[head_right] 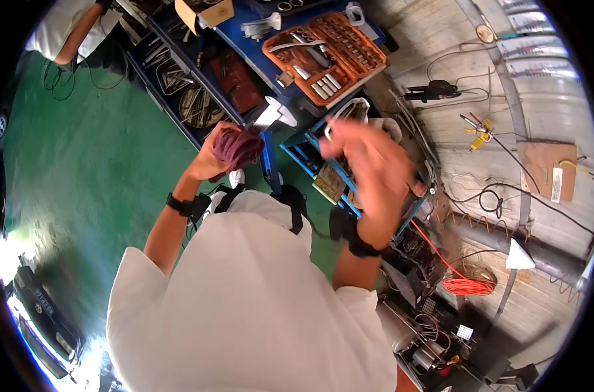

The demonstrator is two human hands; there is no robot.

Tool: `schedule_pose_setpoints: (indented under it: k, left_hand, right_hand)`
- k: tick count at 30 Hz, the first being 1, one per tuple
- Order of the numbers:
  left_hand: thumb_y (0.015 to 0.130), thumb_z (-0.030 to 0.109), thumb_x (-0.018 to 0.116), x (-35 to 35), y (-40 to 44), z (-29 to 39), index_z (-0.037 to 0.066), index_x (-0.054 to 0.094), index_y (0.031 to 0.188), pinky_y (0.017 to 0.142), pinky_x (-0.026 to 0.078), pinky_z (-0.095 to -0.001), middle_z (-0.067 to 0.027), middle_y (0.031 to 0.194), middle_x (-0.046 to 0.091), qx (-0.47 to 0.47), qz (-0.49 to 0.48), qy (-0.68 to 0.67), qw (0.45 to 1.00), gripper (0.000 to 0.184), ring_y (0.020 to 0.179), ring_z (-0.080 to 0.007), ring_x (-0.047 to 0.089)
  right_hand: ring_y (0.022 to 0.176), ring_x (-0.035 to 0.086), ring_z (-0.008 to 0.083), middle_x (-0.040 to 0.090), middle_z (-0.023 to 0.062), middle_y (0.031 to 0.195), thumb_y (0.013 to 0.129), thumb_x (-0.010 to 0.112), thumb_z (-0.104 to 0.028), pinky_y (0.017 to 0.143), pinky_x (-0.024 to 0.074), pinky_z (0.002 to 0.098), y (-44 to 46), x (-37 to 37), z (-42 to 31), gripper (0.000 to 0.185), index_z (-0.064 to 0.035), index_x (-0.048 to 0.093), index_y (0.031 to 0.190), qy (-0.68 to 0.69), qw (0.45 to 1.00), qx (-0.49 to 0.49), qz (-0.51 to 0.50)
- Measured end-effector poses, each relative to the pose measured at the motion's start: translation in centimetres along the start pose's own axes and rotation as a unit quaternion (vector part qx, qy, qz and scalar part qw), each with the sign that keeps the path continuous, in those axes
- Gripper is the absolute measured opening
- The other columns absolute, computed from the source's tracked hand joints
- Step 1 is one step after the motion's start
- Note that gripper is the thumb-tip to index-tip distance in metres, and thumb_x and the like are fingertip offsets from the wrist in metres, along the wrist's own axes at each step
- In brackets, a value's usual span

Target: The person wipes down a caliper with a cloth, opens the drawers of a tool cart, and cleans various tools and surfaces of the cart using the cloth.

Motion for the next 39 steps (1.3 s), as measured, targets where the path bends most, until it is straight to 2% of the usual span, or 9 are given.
schedule_pose_setpoints:
  k: [1,2,6,15,18,29,34,35,39]
  left_hand:
    - [0.07,0.013,0.086,0.9,-0.2,0.8,0.005,0.048,0.127,0.102,0.042,-0.0337,-0.0075,0.121,0.056,0.002,-0.004,0.021,1.0,0.069,0.114,-0.0181,0.056]
    - [0.07,0.013,0.086,1.8,-0.3,1.4,0.005,0.048,0.127,0.102,0.042,-0.0337,-0.0075,0.121,0.056,-0.002,-0.005,0.028,1.0,0.069,0.114,-0.0181,0.056]
    - [0.064,0.008,0.089,5.8,0.3,3.9,0.006,0.05,0.123,0.099,0.045,-0.0334,-0.0076,0.12,0.058,-0.004,-0.024,0.056,0.998,0.071,0.109,-0.0177,0.058]
    - [0.062,0.006,0.091,13.0,2.3,4.3,0.008,0.052,0.122,0.096,0.046,-0.033,-0.0078,0.122,0.06,-0.017,0.025,0.169,0.985,0.072,0.108,-0.0187,0.06]
    - [0.063,0.006,0.09,14.7,2.2,2.8,0.008,0.051,0.124,0.096,0.047,-0.0335,-0.0076,0.122,0.06,0.005,0.053,0.147,0.988,0.072,0.107,-0.019,0.06]
    - [0.06,0.012,0.091,17.0,-1.5,0.6,0.008,0.05,0.123,0.1,0.044,-0.0359,-0.0098,0.122,0.06,-0.118,0.047,0.174,0.977,0.075,0.109,-0.0219,0.058]
    - [0.063,0.009,0.09,16.4,-1.8,1.6,0.007,0.052,0.122,0.097,0.046,-0.0344,-0.0074,0.118,0.061,-0.074,0.051,0.184,0.979,0.07,0.107,-0.0183,0.059]
    - [0.063,0.01,0.091,16.5,-1.9,1.8,0.007,0.052,0.121,0.098,0.046,-0.0345,-0.0076,0.118,0.061,-0.058,0.061,0.149,0.985,0.07,0.108,-0.0183,0.059]
    - [0.063,0.011,0.093,17.3,-1.7,1.3,0.006,0.052,0.12,0.098,0.045,-0.0348,-0.0082,0.119,0.061,-0.01,0.085,0.087,0.993,0.071,0.109,-0.0184,0.059]
  right_hand:
    - [0.078,0.063,0.0117,0.07,0.0057,0.091,0.092,0.066,-0.014,0.067,0.045,0.0261,1.3,0.6,2.6,0.025,-0.0027,0.069,0.114,-0.182,0.971,0.15,0.028]
    - [0.077,0.061,0.0125,0.07,0.0062,0.094,0.09,0.07,-0.018,0.066,0.0447,0.0276,1.1,0.6,4.1,0.028,-0.0019,0.068,0.114,-0.23,0.962,0.146,-0.021]
    - [0.074,0.06,0.012,0.069,0.0077,0.087,0.091,0.07,-0.02,0.064,0.045,0.0269,-2.6,-0.3,7.3,0.026,-0.0008,0.068,0.108,-0.095,0.962,0.255,-0.015]
    - [0.071,0.057,0.011,0.067,0.0051,0.077,0.089,0.071,-0.016,0.064,0.0441,0.0267,-5.0,-4.7,9.7,0.017,0.001,0.068,0.091,-0.041,0.975,0.212,-0.051]
    - [0.071,0.057,0.0089,0.067,0.0038,0.075,0.088,0.071,-0.014,0.065,0.044,0.0253,-6.1,-5.6,11.2,0.016,0.002,0.068,0.088,0.049,0.959,0.279,-0.022]
    - [0.071,0.061,0.0057,0.07,0.0046,0.076,0.09,0.069,-0.009,0.067,0.0435,0.0201,-6.6,-10.5,12.3,0.012,0.0025,0.07,0.088,0.137,0.952,0.273,-0.005]
    - [0.072,0.056,0.0081,0.069,0.0046,0.083,0.094,0.068,-0.019,0.072,0.0447,0.0236,-6.8,-9.1,13.3,0.022,0.002,0.068,0.099,0.203,0.933,0.296,0.006]
    - [0.077,0.056,0.0093,0.068,0.0048,0.088,0.093,0.069,-0.024,0.076,0.0449,0.0249,-6.2,-8.4,12.6,0.029,0.0015,0.066,0.106,0.301,0.923,0.241,0.003]
    - [0.089,0.056,0.0114,0.063,0.0076,0.108,0.084,0.079,-0.032,0.086,0.0453,0.028,-7.8,-6.0,15.4,0.055,-0.0009,0.06,0.125,0.297,0.912,0.222,-0.177]
Point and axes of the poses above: each hand's wrist, its own y-axis towards the middle knuckle, its own x-axis out of the palm, z = x × y, the point moved 3 cm from there along y, towards the middle knuckle
